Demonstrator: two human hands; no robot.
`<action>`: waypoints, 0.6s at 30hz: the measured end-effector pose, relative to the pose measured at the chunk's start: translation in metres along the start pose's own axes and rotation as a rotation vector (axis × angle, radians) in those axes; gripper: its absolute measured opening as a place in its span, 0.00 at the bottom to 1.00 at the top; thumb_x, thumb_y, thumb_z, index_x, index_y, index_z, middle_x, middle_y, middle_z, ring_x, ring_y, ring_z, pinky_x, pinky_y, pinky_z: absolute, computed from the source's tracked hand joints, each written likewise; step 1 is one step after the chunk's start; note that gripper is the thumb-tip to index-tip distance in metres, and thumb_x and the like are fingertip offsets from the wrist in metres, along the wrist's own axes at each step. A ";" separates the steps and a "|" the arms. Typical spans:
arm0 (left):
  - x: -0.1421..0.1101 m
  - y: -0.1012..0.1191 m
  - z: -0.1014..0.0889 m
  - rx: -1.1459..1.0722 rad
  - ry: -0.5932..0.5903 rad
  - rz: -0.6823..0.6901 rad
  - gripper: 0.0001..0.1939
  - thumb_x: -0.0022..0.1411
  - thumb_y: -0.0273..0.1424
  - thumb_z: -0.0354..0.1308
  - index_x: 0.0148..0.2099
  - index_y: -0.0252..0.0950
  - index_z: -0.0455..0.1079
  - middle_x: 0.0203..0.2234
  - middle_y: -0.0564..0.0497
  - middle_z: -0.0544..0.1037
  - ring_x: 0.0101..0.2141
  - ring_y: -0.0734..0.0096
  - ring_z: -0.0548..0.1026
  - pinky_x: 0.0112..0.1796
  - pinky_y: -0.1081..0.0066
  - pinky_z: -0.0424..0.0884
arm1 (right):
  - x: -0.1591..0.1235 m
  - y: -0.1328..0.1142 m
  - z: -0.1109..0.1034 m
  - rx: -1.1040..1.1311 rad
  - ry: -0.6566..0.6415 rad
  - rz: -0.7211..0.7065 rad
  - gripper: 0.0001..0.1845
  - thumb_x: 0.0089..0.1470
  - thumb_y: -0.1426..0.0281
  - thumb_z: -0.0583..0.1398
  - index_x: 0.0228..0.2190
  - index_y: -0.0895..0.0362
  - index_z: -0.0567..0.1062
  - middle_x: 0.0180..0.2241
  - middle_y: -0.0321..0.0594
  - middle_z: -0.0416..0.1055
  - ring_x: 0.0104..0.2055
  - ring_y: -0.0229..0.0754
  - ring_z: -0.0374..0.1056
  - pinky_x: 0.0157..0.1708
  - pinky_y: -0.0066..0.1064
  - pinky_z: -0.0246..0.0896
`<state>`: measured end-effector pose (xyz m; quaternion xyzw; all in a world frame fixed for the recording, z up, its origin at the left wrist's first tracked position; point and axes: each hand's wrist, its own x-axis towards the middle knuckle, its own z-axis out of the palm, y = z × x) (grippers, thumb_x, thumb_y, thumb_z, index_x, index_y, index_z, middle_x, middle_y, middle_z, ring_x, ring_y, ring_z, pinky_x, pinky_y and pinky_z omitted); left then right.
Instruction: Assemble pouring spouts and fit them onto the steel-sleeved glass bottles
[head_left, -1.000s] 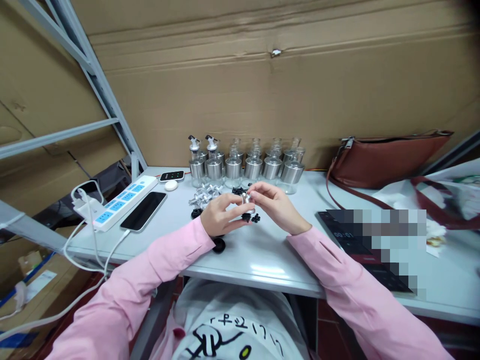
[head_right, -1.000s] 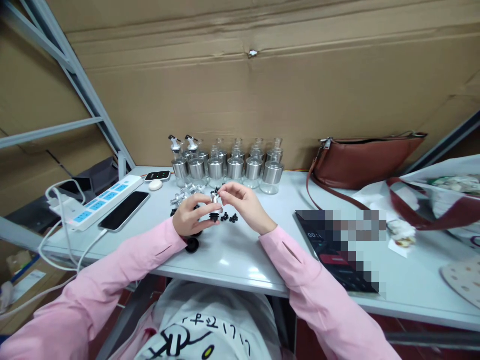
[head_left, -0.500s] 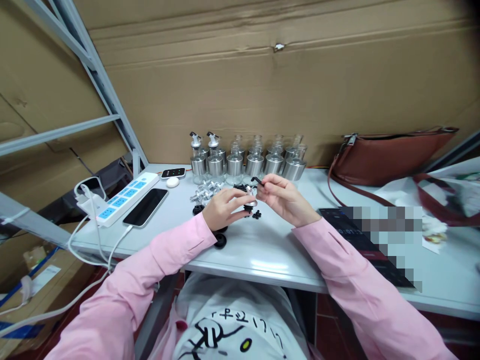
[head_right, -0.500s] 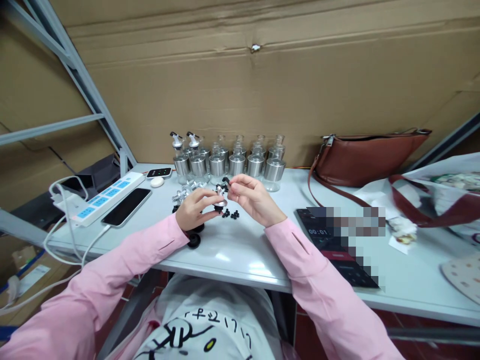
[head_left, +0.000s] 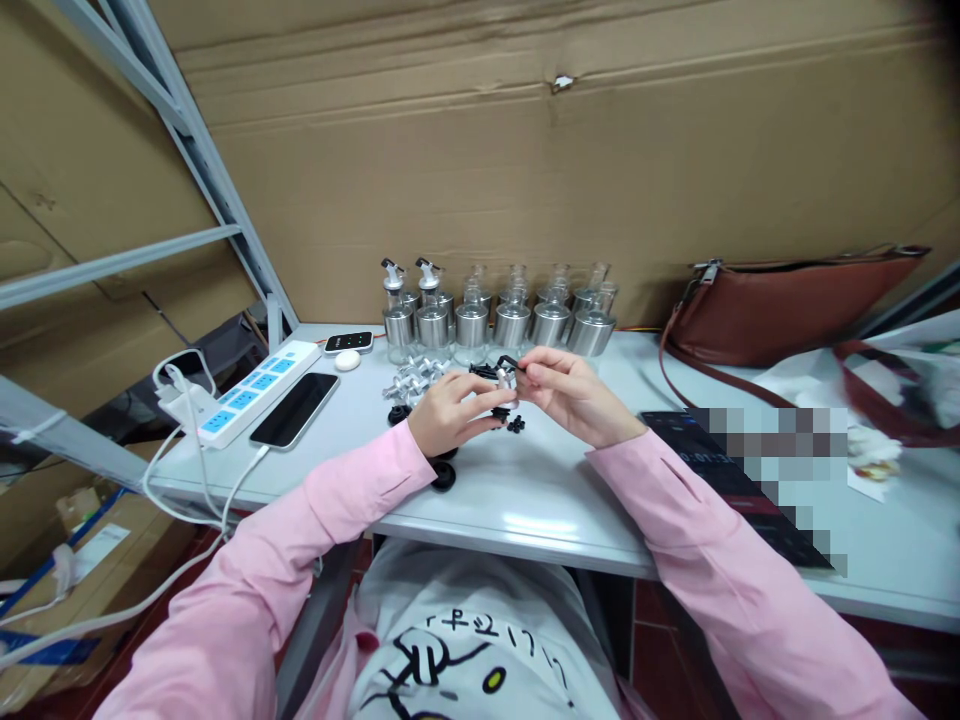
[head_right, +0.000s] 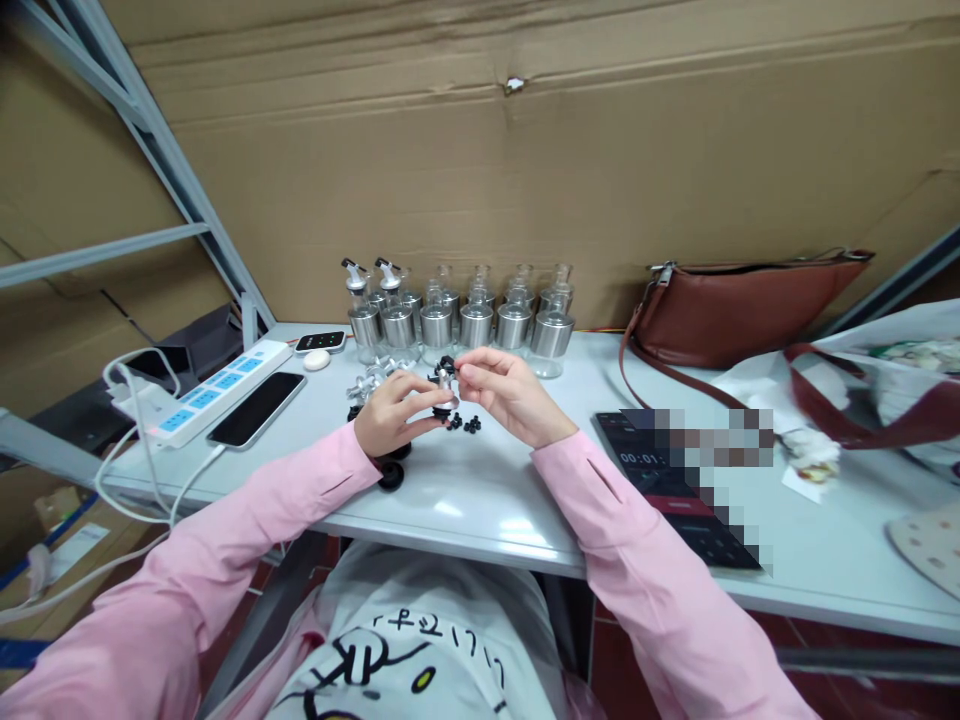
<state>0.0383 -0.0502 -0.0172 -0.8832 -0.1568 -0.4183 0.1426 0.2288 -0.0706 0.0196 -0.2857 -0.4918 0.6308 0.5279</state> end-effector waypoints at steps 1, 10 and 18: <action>0.000 0.000 0.000 0.006 -0.020 -0.013 0.15 0.66 0.39 0.48 0.49 0.37 0.68 0.34 0.49 0.75 0.37 0.71 0.73 0.39 0.68 0.69 | 0.000 0.000 -0.001 -0.005 -0.001 0.003 0.12 0.34 0.65 0.71 0.24 0.54 0.77 0.20 0.32 0.64 0.24 0.33 0.59 0.28 0.30 0.58; 0.000 -0.002 -0.001 0.010 -0.038 -0.032 0.15 0.67 0.39 0.47 0.49 0.38 0.68 0.35 0.49 0.75 0.38 0.71 0.73 0.40 0.69 0.67 | 0.001 0.002 -0.004 -0.014 0.003 0.033 0.12 0.34 0.65 0.71 0.26 0.54 0.78 0.21 0.33 0.68 0.23 0.32 0.60 0.26 0.29 0.59; 0.002 -0.001 -0.004 0.091 -0.004 -0.035 0.14 0.65 0.38 0.51 0.50 0.41 0.67 0.39 0.49 0.75 0.38 0.71 0.72 0.43 0.65 0.62 | 0.002 0.004 -0.005 0.014 -0.031 0.049 0.11 0.36 0.65 0.71 0.26 0.54 0.78 0.22 0.33 0.70 0.22 0.31 0.61 0.27 0.28 0.61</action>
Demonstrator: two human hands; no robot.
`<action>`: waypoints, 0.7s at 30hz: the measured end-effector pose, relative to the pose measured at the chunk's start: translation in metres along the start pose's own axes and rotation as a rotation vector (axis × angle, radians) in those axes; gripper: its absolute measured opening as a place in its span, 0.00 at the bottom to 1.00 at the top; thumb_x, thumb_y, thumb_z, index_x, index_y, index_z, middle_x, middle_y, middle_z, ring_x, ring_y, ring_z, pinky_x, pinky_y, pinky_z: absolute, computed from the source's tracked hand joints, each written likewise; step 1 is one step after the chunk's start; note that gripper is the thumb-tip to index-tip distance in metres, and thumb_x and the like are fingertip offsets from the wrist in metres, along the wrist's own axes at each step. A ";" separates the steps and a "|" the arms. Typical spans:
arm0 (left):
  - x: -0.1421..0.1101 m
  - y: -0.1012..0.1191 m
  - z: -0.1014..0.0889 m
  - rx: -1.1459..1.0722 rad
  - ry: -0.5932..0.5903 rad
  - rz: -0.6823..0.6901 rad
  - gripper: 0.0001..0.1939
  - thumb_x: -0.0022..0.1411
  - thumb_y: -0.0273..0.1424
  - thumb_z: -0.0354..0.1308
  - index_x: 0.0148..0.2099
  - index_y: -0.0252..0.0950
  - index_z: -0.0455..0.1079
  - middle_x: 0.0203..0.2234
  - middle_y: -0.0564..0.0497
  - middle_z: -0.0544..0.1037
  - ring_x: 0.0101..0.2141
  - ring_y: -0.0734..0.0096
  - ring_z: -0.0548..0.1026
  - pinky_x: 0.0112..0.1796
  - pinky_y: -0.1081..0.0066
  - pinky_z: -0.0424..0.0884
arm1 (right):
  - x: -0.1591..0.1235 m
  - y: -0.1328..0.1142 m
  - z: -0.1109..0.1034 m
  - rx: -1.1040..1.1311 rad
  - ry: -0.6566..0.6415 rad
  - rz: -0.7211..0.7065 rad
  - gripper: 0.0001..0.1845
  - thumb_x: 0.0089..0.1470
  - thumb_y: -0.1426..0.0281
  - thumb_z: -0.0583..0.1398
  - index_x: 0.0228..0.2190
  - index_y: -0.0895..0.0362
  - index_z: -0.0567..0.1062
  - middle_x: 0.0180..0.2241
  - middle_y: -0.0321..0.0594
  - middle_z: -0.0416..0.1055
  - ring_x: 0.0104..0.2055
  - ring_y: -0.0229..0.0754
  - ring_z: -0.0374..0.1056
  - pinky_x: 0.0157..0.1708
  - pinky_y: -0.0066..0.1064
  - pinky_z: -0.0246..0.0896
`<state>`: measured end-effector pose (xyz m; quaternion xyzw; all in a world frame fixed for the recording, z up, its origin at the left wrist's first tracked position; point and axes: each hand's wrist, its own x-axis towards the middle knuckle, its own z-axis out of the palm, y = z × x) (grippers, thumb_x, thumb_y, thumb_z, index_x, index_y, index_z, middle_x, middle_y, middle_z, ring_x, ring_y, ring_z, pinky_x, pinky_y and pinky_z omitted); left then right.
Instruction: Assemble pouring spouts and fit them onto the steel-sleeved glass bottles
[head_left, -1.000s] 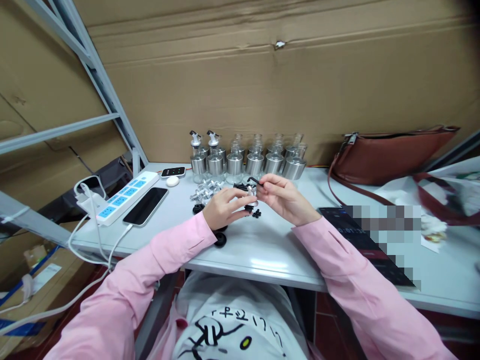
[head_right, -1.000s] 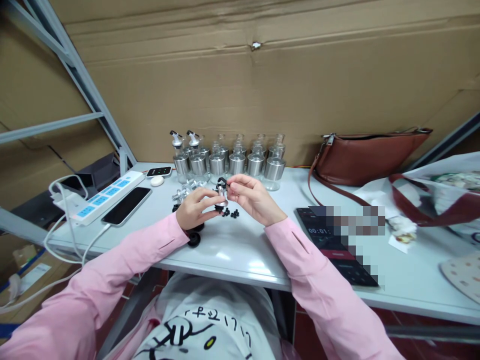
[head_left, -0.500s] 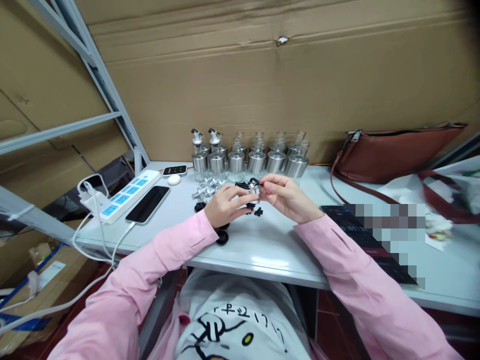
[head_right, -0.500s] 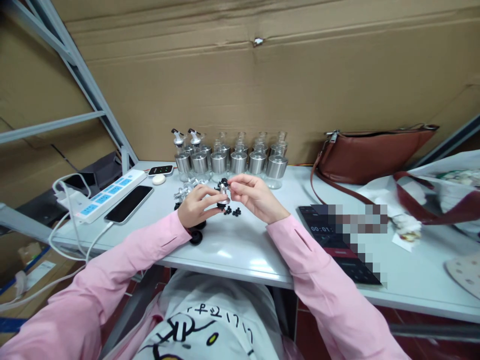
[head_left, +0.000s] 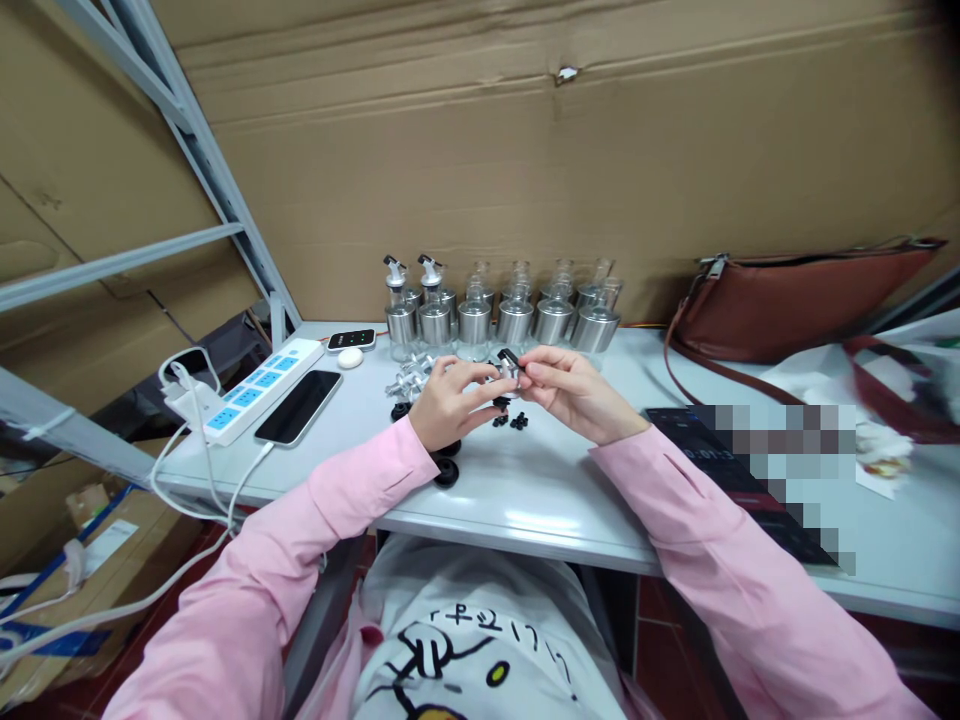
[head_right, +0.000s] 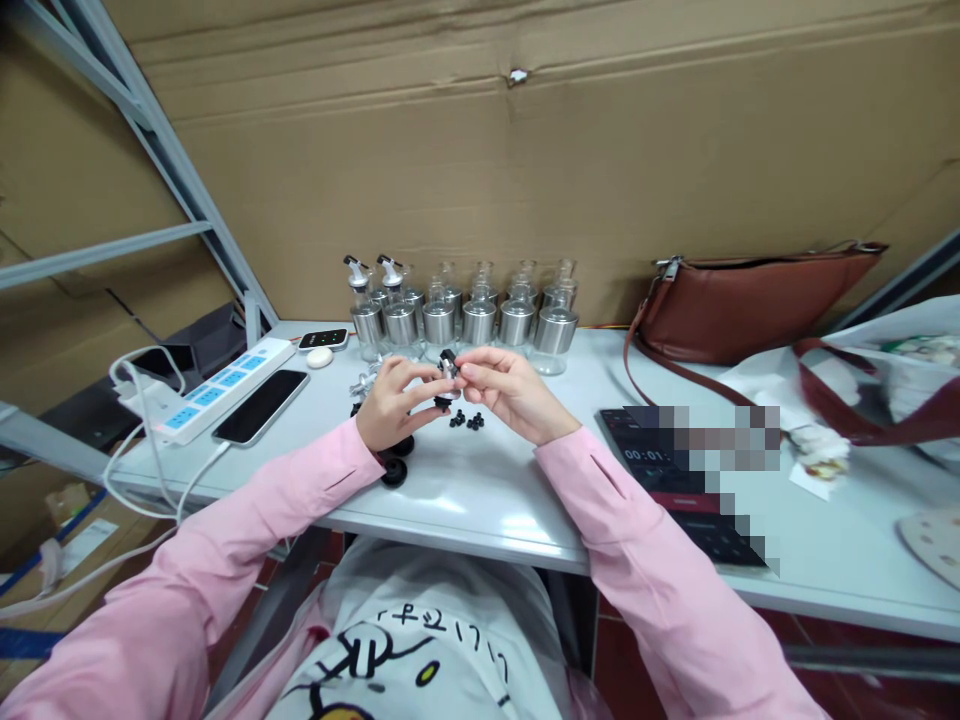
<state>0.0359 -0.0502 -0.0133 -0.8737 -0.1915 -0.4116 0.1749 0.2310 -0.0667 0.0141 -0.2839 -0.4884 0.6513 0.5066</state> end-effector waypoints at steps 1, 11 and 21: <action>0.000 0.001 0.000 0.008 0.001 -0.015 0.14 0.65 0.38 0.52 0.50 0.41 0.68 0.40 0.48 0.74 0.39 0.70 0.72 0.44 0.65 0.62 | 0.000 0.000 0.000 0.001 0.000 0.001 0.11 0.36 0.66 0.71 0.26 0.54 0.78 0.22 0.33 0.70 0.22 0.31 0.61 0.28 0.28 0.62; 0.002 0.001 0.002 -0.055 0.017 0.011 0.14 0.63 0.39 0.53 0.49 0.38 0.66 0.54 0.39 0.64 0.46 0.66 0.71 0.46 0.62 0.64 | 0.001 0.001 0.001 0.065 0.002 0.069 0.10 0.36 0.69 0.71 0.25 0.56 0.79 0.21 0.33 0.72 0.23 0.30 0.65 0.28 0.24 0.63; 0.000 -0.003 0.004 -0.107 -0.007 0.024 0.15 0.64 0.38 0.52 0.50 0.39 0.65 0.51 0.40 0.68 0.49 0.65 0.70 0.46 0.64 0.64 | 0.002 0.002 -0.001 0.091 -0.065 0.072 0.10 0.38 0.69 0.70 0.26 0.58 0.78 0.22 0.35 0.73 0.21 0.28 0.65 0.25 0.19 0.62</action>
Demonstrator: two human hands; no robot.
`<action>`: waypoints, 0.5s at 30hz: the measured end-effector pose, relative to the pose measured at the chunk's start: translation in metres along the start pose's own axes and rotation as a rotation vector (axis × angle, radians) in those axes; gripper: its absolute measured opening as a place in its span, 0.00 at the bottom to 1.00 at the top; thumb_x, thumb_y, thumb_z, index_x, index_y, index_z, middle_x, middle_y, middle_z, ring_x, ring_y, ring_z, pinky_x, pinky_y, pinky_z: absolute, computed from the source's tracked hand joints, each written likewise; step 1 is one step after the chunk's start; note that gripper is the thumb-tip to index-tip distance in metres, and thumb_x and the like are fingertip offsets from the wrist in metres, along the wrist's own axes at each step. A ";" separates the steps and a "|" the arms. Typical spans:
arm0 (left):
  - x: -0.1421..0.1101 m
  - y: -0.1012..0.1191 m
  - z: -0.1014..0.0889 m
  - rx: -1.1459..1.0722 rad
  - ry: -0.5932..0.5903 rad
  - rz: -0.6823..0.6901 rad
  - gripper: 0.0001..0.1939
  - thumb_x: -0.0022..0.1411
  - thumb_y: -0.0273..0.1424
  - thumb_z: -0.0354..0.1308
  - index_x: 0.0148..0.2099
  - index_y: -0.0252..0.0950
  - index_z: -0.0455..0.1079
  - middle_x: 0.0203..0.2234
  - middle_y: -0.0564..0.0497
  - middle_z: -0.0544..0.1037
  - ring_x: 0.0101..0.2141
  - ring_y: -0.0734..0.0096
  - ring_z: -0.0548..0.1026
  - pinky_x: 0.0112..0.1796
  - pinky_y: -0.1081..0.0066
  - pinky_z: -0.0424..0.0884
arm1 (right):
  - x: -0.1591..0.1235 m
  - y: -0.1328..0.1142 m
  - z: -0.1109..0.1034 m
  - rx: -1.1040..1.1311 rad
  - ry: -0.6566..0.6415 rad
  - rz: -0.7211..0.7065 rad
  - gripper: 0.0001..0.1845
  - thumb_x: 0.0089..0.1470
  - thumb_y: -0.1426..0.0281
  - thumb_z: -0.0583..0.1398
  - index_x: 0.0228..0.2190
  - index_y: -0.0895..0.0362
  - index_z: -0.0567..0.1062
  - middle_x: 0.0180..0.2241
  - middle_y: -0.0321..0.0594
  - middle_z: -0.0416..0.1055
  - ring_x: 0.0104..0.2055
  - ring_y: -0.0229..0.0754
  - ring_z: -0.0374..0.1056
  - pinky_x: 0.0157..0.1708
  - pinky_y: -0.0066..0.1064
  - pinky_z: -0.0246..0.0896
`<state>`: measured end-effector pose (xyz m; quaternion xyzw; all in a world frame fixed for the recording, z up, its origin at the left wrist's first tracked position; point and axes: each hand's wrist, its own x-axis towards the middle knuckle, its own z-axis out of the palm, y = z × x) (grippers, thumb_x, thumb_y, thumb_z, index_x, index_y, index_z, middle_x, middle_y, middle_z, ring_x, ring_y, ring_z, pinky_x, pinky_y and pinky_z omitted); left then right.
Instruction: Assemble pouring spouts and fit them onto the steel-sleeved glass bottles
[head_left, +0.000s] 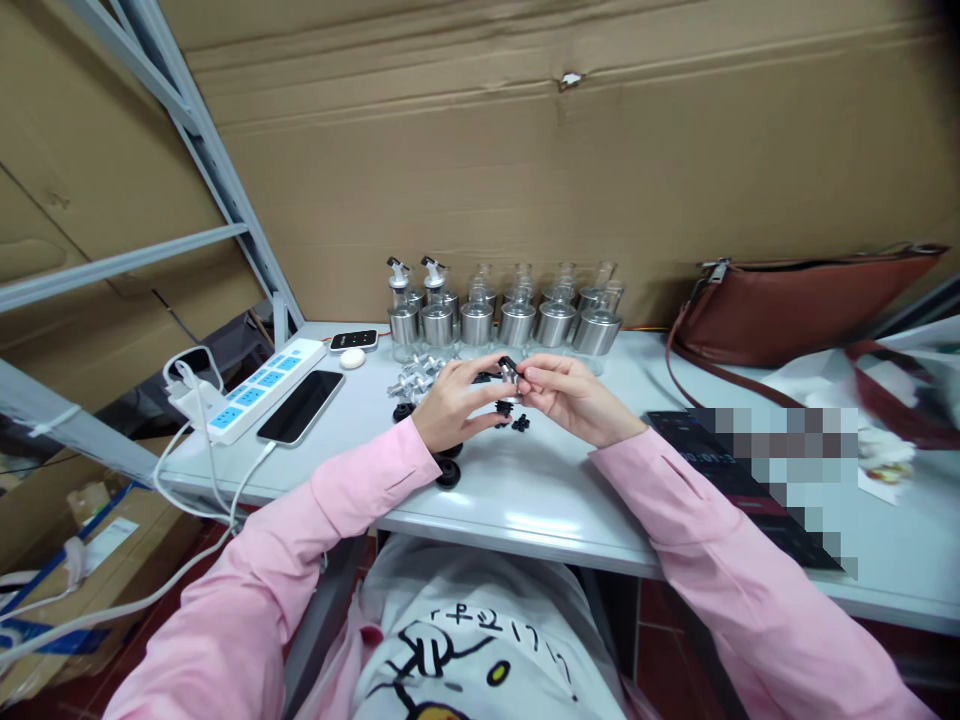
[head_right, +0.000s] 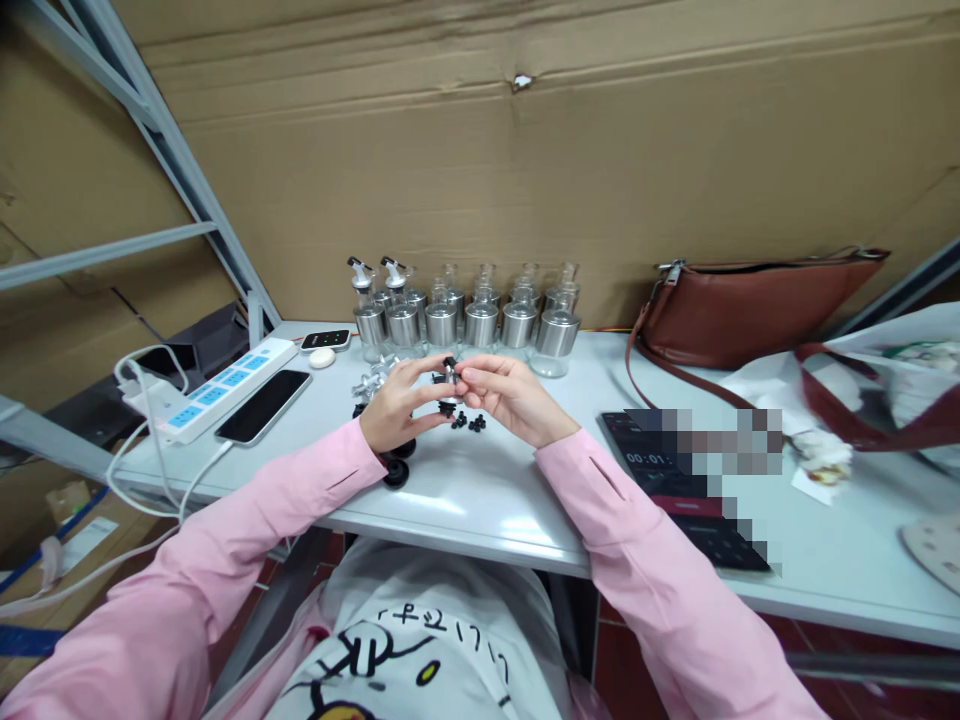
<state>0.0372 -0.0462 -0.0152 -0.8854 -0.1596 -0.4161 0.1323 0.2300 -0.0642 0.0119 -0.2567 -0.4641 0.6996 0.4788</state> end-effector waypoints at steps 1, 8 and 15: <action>0.000 0.000 0.000 0.003 0.001 0.004 0.14 0.64 0.38 0.52 0.50 0.38 0.65 0.51 0.40 0.68 0.48 0.65 0.70 0.45 0.64 0.64 | 0.000 0.000 0.001 0.000 -0.003 -0.001 0.10 0.39 0.68 0.69 0.27 0.58 0.78 0.22 0.35 0.73 0.21 0.28 0.65 0.25 0.20 0.62; 0.000 0.001 -0.001 0.019 0.012 0.008 0.14 0.63 0.41 0.53 0.47 0.38 0.68 0.48 0.40 0.69 0.44 0.65 0.72 0.44 0.63 0.63 | -0.001 0.000 0.002 -0.047 0.011 0.082 0.12 0.44 0.67 0.67 0.31 0.59 0.75 0.16 0.29 0.62 0.17 0.26 0.56 0.18 0.19 0.53; -0.002 0.000 0.000 0.033 -0.020 0.041 0.16 0.63 0.42 0.51 0.48 0.40 0.67 0.49 0.41 0.69 0.43 0.64 0.70 0.44 0.61 0.63 | 0.000 0.002 0.000 -0.050 -0.062 0.182 0.16 0.44 0.64 0.66 0.20 0.61 0.68 0.15 0.27 0.53 0.17 0.25 0.46 0.15 0.18 0.44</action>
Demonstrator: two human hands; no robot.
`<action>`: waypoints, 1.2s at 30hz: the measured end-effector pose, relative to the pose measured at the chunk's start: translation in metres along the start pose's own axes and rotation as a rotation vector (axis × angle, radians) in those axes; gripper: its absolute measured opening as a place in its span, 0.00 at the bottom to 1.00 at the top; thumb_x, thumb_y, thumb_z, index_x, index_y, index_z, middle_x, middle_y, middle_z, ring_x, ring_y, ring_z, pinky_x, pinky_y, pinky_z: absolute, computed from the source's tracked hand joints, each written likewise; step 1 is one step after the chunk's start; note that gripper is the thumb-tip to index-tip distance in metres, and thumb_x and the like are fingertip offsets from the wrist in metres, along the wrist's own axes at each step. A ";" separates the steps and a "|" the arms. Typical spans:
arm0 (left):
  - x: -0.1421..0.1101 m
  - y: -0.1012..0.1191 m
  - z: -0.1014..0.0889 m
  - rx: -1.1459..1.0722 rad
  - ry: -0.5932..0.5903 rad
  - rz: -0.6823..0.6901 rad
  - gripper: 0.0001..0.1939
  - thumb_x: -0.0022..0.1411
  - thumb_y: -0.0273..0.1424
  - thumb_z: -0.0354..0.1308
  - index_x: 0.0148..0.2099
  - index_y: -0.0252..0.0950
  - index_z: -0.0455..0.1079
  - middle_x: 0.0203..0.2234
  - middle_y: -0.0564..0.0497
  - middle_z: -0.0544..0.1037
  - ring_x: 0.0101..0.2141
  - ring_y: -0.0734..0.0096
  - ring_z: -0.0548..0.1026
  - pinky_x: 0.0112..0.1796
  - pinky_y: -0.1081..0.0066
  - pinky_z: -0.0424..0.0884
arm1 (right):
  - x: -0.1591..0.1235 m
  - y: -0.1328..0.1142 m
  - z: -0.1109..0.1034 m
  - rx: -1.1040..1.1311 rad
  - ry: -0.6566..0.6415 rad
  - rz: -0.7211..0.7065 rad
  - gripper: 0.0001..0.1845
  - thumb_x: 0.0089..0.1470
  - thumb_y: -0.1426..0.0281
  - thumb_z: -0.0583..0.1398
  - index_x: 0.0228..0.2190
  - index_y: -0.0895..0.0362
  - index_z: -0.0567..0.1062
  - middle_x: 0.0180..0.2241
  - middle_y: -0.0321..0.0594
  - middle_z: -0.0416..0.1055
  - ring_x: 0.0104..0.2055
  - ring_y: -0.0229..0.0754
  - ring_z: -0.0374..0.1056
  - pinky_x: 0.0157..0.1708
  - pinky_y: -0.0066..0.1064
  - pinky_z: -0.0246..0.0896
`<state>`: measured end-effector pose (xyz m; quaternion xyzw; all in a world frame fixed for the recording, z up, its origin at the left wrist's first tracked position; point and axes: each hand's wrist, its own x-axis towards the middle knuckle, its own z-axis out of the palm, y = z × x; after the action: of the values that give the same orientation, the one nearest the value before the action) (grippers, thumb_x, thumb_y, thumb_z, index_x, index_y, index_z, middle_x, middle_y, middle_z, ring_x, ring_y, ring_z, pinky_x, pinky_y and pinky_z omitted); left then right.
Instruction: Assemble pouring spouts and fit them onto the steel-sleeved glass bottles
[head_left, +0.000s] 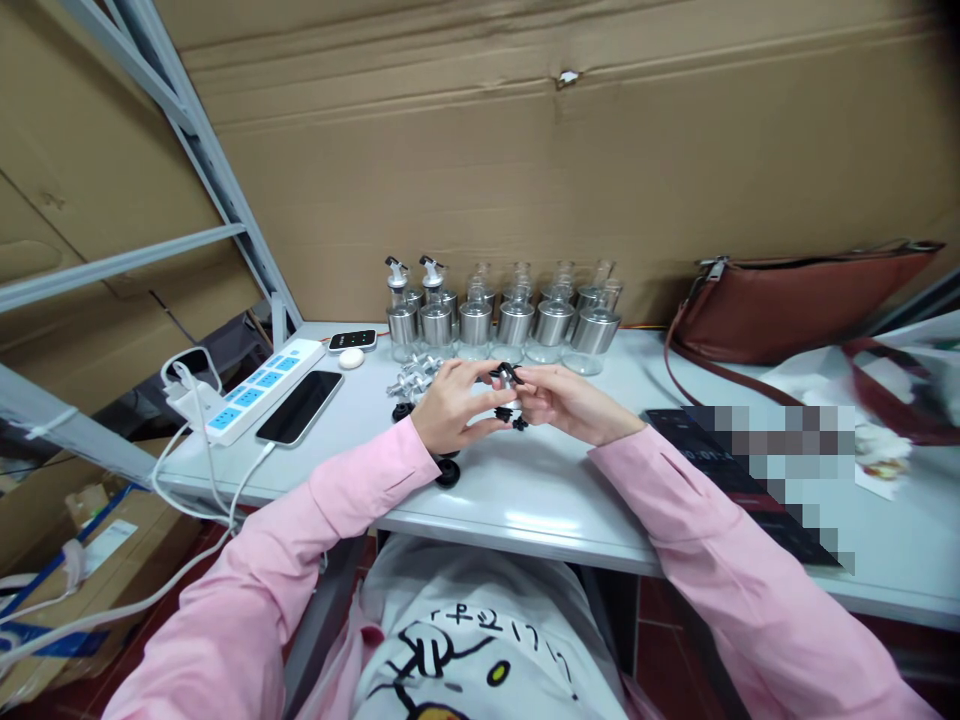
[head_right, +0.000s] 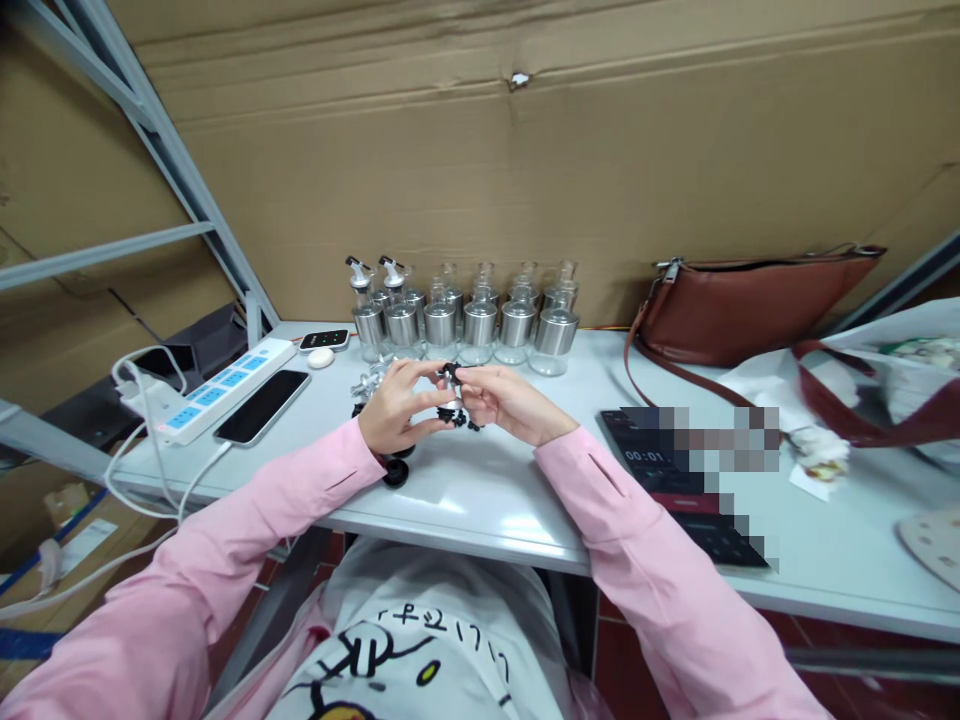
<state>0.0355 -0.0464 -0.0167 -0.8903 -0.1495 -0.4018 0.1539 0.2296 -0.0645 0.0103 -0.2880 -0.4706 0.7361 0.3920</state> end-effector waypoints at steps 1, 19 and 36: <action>-0.001 0.000 0.000 -0.007 -0.004 0.006 0.16 0.63 0.42 0.51 0.48 0.40 0.67 0.48 0.41 0.69 0.43 0.64 0.70 0.44 0.61 0.63 | 0.000 0.000 0.000 0.005 -0.007 0.006 0.15 0.44 0.65 0.66 0.21 0.61 0.68 0.15 0.26 0.52 0.17 0.25 0.45 0.15 0.18 0.43; 0.001 0.004 0.001 -0.184 0.018 0.068 0.16 0.64 0.35 0.51 0.52 0.39 0.58 0.51 0.38 0.60 0.46 0.62 0.67 0.45 0.58 0.69 | -0.001 0.001 0.005 0.064 -0.048 0.008 0.12 0.46 0.66 0.64 0.29 0.64 0.75 0.12 0.29 0.59 0.13 0.26 0.51 0.13 0.17 0.48; 0.003 0.008 0.003 -0.254 0.079 -0.002 0.14 0.59 0.24 0.51 0.48 0.37 0.59 0.51 0.38 0.64 0.40 0.69 0.71 0.39 0.64 0.73 | 0.003 0.009 0.005 0.118 -0.021 -0.033 0.14 0.43 0.66 0.68 0.32 0.60 0.74 0.20 0.32 0.69 0.19 0.27 0.63 0.19 0.16 0.59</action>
<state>0.0427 -0.0526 -0.0171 -0.8858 -0.0921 -0.4526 0.0451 0.2214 -0.0667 0.0036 -0.2488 -0.4350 0.7592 0.4153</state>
